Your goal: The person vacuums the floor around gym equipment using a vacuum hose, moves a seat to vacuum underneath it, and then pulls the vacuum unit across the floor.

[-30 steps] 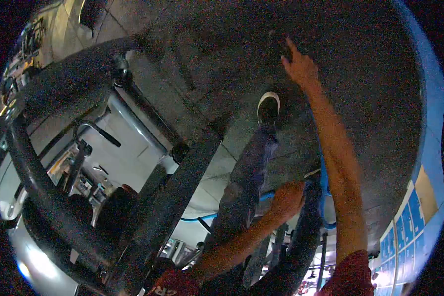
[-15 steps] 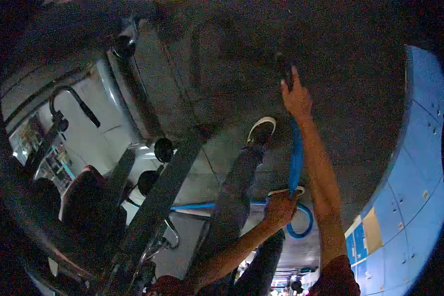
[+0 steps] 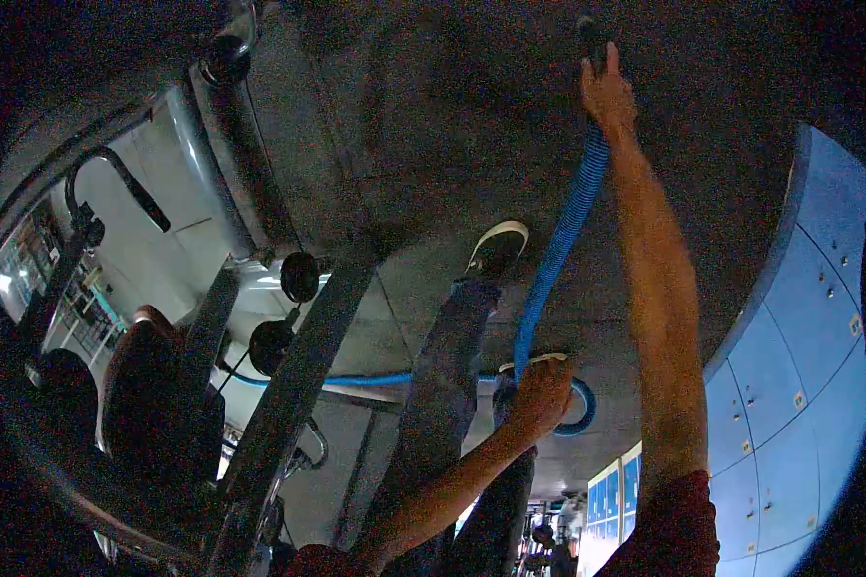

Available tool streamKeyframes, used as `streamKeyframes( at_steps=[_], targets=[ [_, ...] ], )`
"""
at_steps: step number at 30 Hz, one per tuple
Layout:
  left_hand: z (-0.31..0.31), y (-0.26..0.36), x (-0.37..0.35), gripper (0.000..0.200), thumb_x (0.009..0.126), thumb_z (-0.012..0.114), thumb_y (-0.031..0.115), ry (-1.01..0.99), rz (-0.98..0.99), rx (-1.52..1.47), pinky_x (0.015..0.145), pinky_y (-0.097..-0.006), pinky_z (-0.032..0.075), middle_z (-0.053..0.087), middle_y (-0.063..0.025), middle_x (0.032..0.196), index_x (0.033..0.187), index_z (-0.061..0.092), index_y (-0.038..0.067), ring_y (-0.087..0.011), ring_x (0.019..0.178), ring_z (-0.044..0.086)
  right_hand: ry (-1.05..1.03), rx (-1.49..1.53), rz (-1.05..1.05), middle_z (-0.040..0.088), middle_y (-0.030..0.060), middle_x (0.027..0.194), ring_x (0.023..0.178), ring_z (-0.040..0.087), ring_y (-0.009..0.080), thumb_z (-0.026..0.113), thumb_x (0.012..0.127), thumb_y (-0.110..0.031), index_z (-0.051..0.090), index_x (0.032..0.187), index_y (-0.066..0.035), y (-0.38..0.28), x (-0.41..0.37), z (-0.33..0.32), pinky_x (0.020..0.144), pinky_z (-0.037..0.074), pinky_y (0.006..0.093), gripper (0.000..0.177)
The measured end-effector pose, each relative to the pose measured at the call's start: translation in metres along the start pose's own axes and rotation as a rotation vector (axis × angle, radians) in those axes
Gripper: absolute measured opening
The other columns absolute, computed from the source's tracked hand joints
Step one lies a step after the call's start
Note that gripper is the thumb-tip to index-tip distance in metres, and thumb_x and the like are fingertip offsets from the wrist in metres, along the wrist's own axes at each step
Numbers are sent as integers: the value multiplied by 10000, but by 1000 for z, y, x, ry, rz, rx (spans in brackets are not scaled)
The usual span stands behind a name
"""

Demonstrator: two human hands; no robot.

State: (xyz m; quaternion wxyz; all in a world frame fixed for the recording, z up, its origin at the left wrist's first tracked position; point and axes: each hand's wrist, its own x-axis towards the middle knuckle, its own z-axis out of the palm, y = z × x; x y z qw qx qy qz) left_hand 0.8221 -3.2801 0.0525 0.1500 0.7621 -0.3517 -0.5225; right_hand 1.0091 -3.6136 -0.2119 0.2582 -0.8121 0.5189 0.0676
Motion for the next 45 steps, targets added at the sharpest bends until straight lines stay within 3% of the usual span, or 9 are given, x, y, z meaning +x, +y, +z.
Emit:
streamKeyframes(
  at_steps=[4, 9, 25, 27, 30, 34, 37, 43, 45],
  targets=[
    [-1, 0, 8, 427, 780, 660, 217, -4, -10, -1, 738, -489, 469, 590, -192, 987, 1125, 527, 3, -344, 850, 610, 67, -10, -315, 645, 296, 1067, 987, 617, 492, 459, 924, -583, 261, 1500, -198, 9, 19, 11, 856, 482, 594, 720],
    [16, -3, 12, 473, 788, 660, 239, -107, -6, 50, 725, -492, 472, 594, -187, 974, 1174, 518, 6, -337, 844, 619, -56, -31, -78, 634, 295, 1105, 1044, 602, 481, 477, 914, -591, 304, 1483, -178, 30, 6, -17, 886, 476, 580, 725],
    [9, 19, 31, 518, 849, 619, 274, -240, 29, 311, 848, -509, 447, 586, -205, 1059, 1267, 490, -2, -370, 950, 594, -95, -241, 142, 633, 256, 1159, 1059, 613, 440, 492, 930, -561, 360, 1466, -150, 453, -79, -142, 924, 476, 497, 688],
    [15, 29, 43, 505, 847, 627, 283, -87, 47, 326, 839, -500, 461, 587, -201, 1067, 1250, 508, 2, -367, 960, 598, 79, -170, -41, 653, 261, 1107, 1036, 622, 445, 505, 924, -561, 362, 1462, -142, 464, -75, -135, 916, 476, 501, 697],
    [37, 37, 33, 496, 835, 645, 289, -63, -31, 261, 822, -495, 480, 591, -201, 1067, 1227, 529, 9, -364, 955, 603, -137, -179, 269, 626, 253, 1185, 1085, 603, 438, 521, 916, -560, 353, 1467, -127, 418, -87, -149, 932, 471, 496, 721],
    [58, 36, 26, 502, 823, 660, 289, -270, -93, 348, 804, -507, 486, 599, -203, 1044, 1226, 533, 17, -368, 933, 606, 26, -131, -194, 550, 207, 1334, 1194, 549, 413, 531, 919, -540, 350, 1475, -175, 409, -106, -112, 1009, 445, 471, 689],
    [81, 29, 23, 509, 820, 667, 295, -221, -46, 278, 781, -498, 484, 601, -200, 1031, 1224, 533, 17, -366, 928, 605, -287, -26, -183, 550, 187, 1342, 1204, 541, 413, 526, 928, -522, 341, 1481, -187, 365, -117, -136, 1024, 438, 467, 672],
    [46, 76, 61, 498, 814, 671, 290, -96, 64, 436, 762, -508, 476, 601, -197, 993, 1200, 526, 10, -367, 918, 603, -358, -173, 126, 545, 227, 1330, 1219, 520, 429, 478, 928, -582, 316, 1497, -213, 414, -60, -213, 1018, 432, 503, 697],
    [48, 78, 68, 499, 818, 668, 289, 66, 84, 346, 772, -518, 471, 605, -197, 983, 1209, 524, 14, -371, 911, 605, -147, -259, 250, 565, 244, 1293, 1191, 535, 445, 466, 914, -619, 316, 1495, -215, 485, -38, -221, 1002, 436, 527, 723]
  ],
)
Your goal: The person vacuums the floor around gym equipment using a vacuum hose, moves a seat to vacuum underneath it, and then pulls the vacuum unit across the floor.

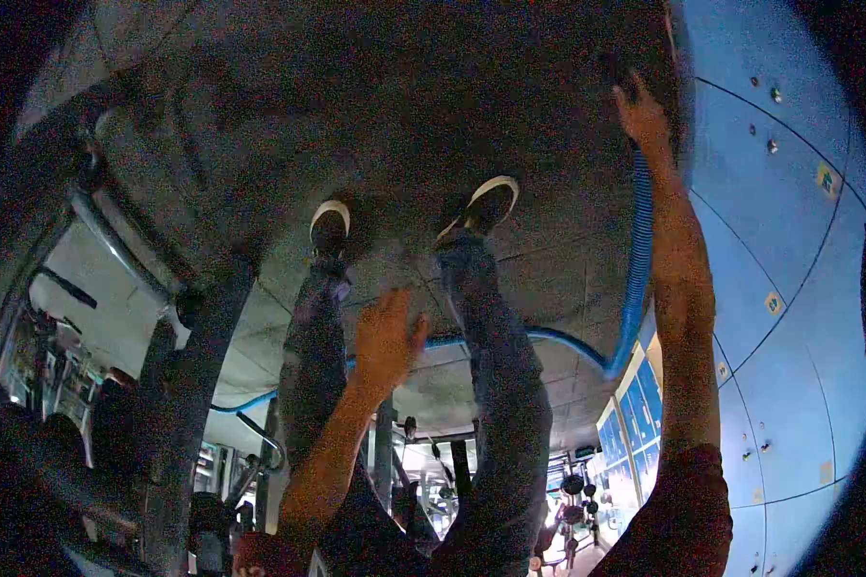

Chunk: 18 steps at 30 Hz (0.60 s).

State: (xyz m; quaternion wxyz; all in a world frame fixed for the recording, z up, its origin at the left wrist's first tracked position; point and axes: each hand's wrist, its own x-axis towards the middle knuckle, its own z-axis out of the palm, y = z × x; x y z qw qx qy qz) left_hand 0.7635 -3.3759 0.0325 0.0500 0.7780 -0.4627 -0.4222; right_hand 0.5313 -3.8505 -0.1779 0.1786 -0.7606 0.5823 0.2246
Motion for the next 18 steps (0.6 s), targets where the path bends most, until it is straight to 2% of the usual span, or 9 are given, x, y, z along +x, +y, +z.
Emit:
streamKeyframes(
  at_steps=[1, 4, 7, 8, 10, 12, 14, 16, 18],
  targets=[
    [4, 2, 0, 500, 819, 666, 289, 76, -4, -52, 777, -522, 468, 607, -198, 979, 1213, 523, 16, -373, 908, 606, 96, -32, 82, 575, 252, 1275, 1177, 543, 452, 460, 906, -637, 316, 1494, -216, 36, 12, 3, 994, 437, 539, 737],
    [16, 4, -5, 509, 825, 661, 288, -229, -91, -45, 783, -524, 465, 616, -208, 997, 1235, 520, 23, -385, 886, 609, 102, -43, -27, 573, 260, 1273, 1163, 546, 469, 443, 905, -643, 294, 1501, -198, 96, 28, -15, 992, 429, 557, 758],
    [42, 2, -25, 503, 822, 658, 275, -311, -31, 89, 770, -518, 480, 622, -226, 1020, 1235, 524, 22, -401, 866, 610, -13, -106, 69, 579, 268, 1259, 1166, 539, 477, 429, 921, -618, 267, 1508, -157, 55, 2, -82, 995, 426, 553, 763],
    [47, 2, -26, 501, 824, 654, 272, -295, -13, 44, 775, -518, 483, 622, -229, 1034, 1235, 524, 17, -405, 867, 611, 3, -69, 23, 583, 271, 1248, 1158, 543, 480, 436, 926, -601, 268, 1507, -161, 68, 16, -82, 985, 434, 551, 749],
    [56, 2, -29, 498, 828, 646, 268, -271, 8, -41, 783, -518, 489, 622, -236, 1061, 1236, 526, 8, -412, 870, 612, 24, 12, -75, 592, 277, 1226, 1141, 551, 486, 450, 935, -568, 269, 1505, -167, 94, 61, -73, 966, 449, 549, 721],
    [62, 5, -24, 491, 833, 642, 269, -297, -82, -58, 792, -512, 494, 628, -232, 1064, 1232, 535, 5, -410, 897, 617, 189, -112, -169, 616, 274, 1176, 1074, 589, 479, 478, 940, -529, 295, 1487, -155, 96, 94, -65, 917, 476, 547, 687],
    [65, 9, -22, 486, 836, 643, 275, -270, -133, -78, 800, -505, 499, 635, -228, 1061, 1228, 543, 6, -405, 919, 623, 267, -93, -239, 636, 266, 1134, 1014, 621, 466, 502, 938, -504, 317, 1471, -145, 94, 118, -60, 876, 497, 545, 669],
    [61, 11, -24, 483, 838, 648, 285, -202, -127, -93, 809, -499, 502, 643, -224, 1050, 1223, 552, 10, -399, 936, 628, 259, 69, -262, 653, 254, 1100, 962, 647, 446, 523, 929, -494, 333, 1457, -136, 86, 121, -55, 842, 512, 542, 666],
    [68, 9, -37, 469, 845, 651, 281, -240, -192, -104, 816, -482, 508, 644, -225, 1061, 1222, 560, 16, -385, 951, 634, 78, -132, -215, 627, 223, 1176, 1025, 618, 397, 568, 918, -359, 424, 1396, -80, 90, 105, -16, 907, 489, 488, 572]
  ],
)
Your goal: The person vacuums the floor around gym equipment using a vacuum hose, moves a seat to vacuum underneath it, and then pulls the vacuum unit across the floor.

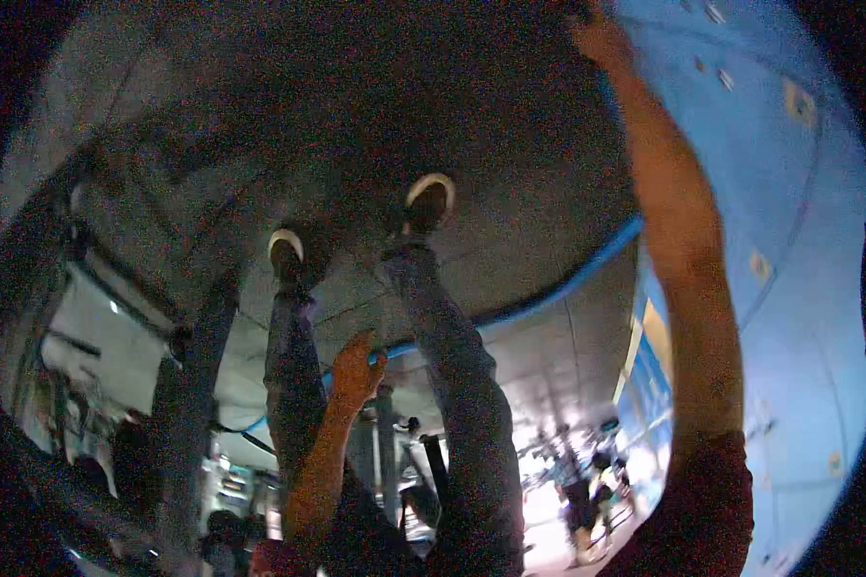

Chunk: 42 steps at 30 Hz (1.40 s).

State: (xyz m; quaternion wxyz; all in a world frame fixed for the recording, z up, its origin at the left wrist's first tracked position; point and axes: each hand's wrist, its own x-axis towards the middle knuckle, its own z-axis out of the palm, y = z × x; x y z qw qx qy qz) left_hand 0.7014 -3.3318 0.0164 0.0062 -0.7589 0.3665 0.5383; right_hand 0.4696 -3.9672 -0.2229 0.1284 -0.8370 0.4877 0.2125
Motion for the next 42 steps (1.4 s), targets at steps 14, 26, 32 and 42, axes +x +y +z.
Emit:
streamKeyframes(
  at_steps=[14, 26, 32, 42],
  targets=[
    [-66, -49, -45, 285, 943, 571, 84, -221, -550, -1354, 812, -295, 502, 596, -114, 987, 1181, 540, -69, -190, 869, 568, 177, 654, 340, 680, 196, 953, 942, 652, 389, 641, 822, -536, 621, 1117, -44, -225, -303, 20, 817, 481, 573, 573],
    [-60, -88, -32, 305, 946, 497, 62, -555, 93, -401, 798, -253, 477, 600, -131, 1139, 1226, 521, -57, -159, 889, 560, -247, 643, 449, 679, 177, 945, 901, 655, 365, 623, 830, -539, 565, 1193, -39, -268, -371, -39, 768, 496, 549, 620],
    [-84, -119, -53, 334, 924, 578, 114, -526, -255, -900, 939, -311, 477, 576, -161, 1260, 1212, 550, -52, -199, 1118, 574, -58, 712, 413, 658, 168, 1029, 943, 643, 352, 625, 820, -536, 563, 1218, -66, -291, -411, -5, 796, 495, 522, 619],
    [-189, -22, -67, 298, 936, 564, 150, -378, 173, 95, 901, -329, 501, 606, -181, 1236, 1181, 607, -14, -217, 1113, 596, -108, 378, 375, 649, 112, 1024, 1002, 623, 301, 614, 866, -329, 593, 1191, -118, -293, -443, -35, 955, 409, 522, 388]
  ],
)
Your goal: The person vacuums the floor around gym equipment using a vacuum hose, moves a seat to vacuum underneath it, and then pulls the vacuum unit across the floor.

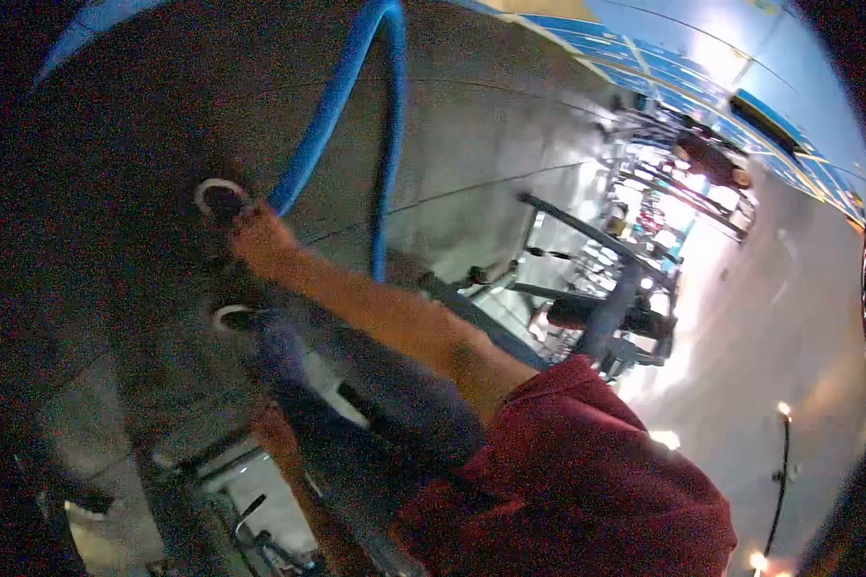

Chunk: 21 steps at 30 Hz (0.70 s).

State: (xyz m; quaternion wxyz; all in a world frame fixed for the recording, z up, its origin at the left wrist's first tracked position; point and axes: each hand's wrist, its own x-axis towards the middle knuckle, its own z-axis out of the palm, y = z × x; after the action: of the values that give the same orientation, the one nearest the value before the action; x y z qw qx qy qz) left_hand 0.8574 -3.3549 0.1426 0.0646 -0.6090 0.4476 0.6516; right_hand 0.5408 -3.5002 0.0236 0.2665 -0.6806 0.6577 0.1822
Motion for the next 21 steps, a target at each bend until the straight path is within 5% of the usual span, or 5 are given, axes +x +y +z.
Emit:
streamKeyframes(
  at_steps=[2, 5, 7, 8, 21],
  targets=[
    [-31, 9, -17, 290, 938, 549, 152, 36, -88, 174, 880, -324, 510, 624, -179, 1217, 1173, 614, -5, -215, 1101, 605, 155, -189, -169, 656, 117, 951, 937, 636, 291, 597, 843, -223, 654, 1023, -120, 31, 29, 60, 917, 439, 517, 215],
    [-21, -7, -36, 277, 916, 578, 160, 255, -616, -554, 828, -371, 505, 645, -165, 1065, 1133, 622, -6, -264, 1000, 622, -6, 63, -236, 664, 135, 892, 844, 650, 306, 581, 839, -214, 684, 898, -96, 73, 103, 105, 886, 470, 517, 168],
    [-8, 0, -38, 276, 905, 604, 182, 282, -394, -234, 801, -402, 497, 642, -167, 993, 1115, 629, 5, -292, 933, 621, 80, 501, -209, 663, 144, 942, 939, 627, 342, 599, 875, -250, 695, 931, -97, 114, 142, 99, 943, 445, 526, 189],
    [0, 10, -43, 281, 901, 620, 202, 198, -74, 367, 790, -417, 489, 631, -173, 971, 1111, 634, 17, -304, 900, 614, 128, 713, -214, 663, 149, 967, 987, 615, 360, 608, 893, -268, 700, 947, -97, 133, 161, 96, 972, 433, 530, 202],
    [144, 66, -65, 400, 824, 658, 261, 537, -265, 44, 857, -510, 463, 621, -213, 1047, 1149, 587, 39, -415, 985, 574, -21, 192, -214, 584, 151, 1170, 1021, 609, 355, 648, 873, -294, 605, 1155, -89, 135, 244, 56, 1010, 411, 532, 351]
  ],
)
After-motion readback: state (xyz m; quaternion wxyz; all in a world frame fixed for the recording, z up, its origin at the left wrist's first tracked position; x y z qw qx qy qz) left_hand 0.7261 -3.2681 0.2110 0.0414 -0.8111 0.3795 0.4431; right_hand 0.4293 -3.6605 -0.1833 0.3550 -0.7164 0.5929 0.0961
